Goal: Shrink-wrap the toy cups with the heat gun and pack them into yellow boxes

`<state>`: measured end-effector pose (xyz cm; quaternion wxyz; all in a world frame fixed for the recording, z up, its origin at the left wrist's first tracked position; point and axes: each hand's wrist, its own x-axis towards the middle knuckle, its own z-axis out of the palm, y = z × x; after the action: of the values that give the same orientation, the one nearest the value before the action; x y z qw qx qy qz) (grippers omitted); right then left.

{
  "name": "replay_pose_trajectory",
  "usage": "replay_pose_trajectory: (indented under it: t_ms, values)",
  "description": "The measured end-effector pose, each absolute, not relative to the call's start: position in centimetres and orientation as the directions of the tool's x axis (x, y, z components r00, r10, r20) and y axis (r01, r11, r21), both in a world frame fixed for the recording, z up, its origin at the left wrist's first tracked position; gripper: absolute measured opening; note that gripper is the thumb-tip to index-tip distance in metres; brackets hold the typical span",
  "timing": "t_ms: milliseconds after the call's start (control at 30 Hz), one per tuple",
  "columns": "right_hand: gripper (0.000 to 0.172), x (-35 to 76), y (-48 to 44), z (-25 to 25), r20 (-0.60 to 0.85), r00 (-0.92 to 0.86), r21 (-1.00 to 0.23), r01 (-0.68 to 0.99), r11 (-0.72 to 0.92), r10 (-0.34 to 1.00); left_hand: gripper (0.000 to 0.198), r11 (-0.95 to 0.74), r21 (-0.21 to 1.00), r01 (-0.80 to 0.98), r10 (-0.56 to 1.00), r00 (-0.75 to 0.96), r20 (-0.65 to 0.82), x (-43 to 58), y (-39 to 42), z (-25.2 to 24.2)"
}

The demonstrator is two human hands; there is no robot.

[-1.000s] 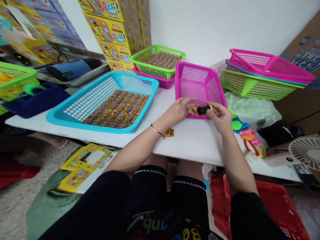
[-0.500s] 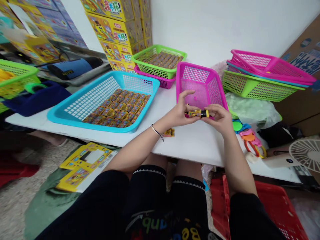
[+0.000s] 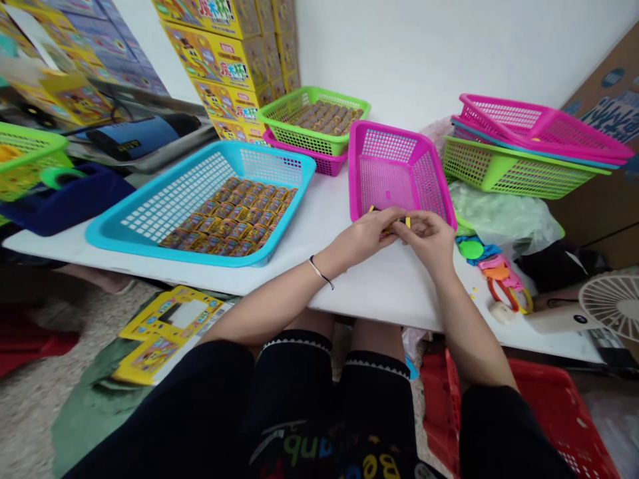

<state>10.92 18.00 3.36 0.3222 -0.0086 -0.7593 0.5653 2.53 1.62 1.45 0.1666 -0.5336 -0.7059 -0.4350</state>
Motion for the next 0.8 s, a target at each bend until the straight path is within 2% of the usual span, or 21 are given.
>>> replay_pose_trajectory:
  t_ms: [67, 133, 233, 333, 400, 467, 533, 600, 700, 800]
  values:
    - [0.056, 11.0, 18.4, 3.8, 0.448, -0.857, -0.885, -0.384, 0.265, 0.255, 0.046, 0.092, 0.421, 0.902, 0.601, -0.387, 0.699, 2.3, 1.3, 1.7]
    - [0.058, 11.0, 18.8, 4.0, 0.426, -0.884, -0.896, -0.383, 0.226, 0.194, 0.046, 0.1, 0.408, 0.907, 0.594, -0.384, 0.707, 2.1, 1.2, 1.7]
    - [0.049, 10.9, 19.0, 3.8, 0.413, -0.877, -0.897, -0.345, 0.276, 0.246, 0.042, 0.055, 0.394, 0.918, 0.571, -0.352, 0.741, 1.9, 1.3, 1.3]
    - [0.054, 10.5, 19.0, 3.0, 0.493, -0.822, -0.849, -0.383, 0.365, 0.286, 0.049, -0.02, 0.466, 0.885, 0.522, -0.388, 0.759, 1.9, 1.7, 0.9]
    - [0.064, 10.3, 19.0, 2.5, 0.661, -0.699, -0.721, -0.491, 0.489, 0.273, 0.07, -0.097, 0.579, 0.81, 0.444, -0.485, 0.754, 2.2, 2.0, 0.9]
    - [0.071, 10.2, 18.9, 2.0, 0.815, -0.564, -0.492, -0.55, 0.675, 0.133, 0.091, -0.195, 0.694, 0.694, 0.375, -0.601, 0.706, 2.7, 2.1, 1.3]
    - [0.07, 10.2, 18.6, 1.6, 0.868, -0.492, -0.236, -0.53, 0.814, -0.068, 0.101, -0.278, 0.786, 0.552, 0.37, -0.694, 0.618, 3.4, 2.2, 2.0]
    - [0.065, 10.3, 18.2, 1.3, 0.882, -0.433, -0.054, -0.487, 0.872, -0.187, 0.105, -0.343, 0.847, 0.405, 0.423, -0.739, 0.524, 3.9, 2.1, 2.7]
    - [0.066, 10.6, 17.7, 1.4, 0.918, -0.327, 0.051, -0.463, 0.885, -0.224, 0.11, -0.401, 0.893, 0.205, 0.57, -0.706, 0.419, 4.3, 2.0, 3.5]
    - [0.068, 10.9, 17.3, 1.8, 0.912, -0.28, 0.13, -0.495, 0.859, -0.3, 0.097, -0.319, 0.942, 0.103, 0.759, -0.567, 0.319, 4.2, 1.6, 3.7]
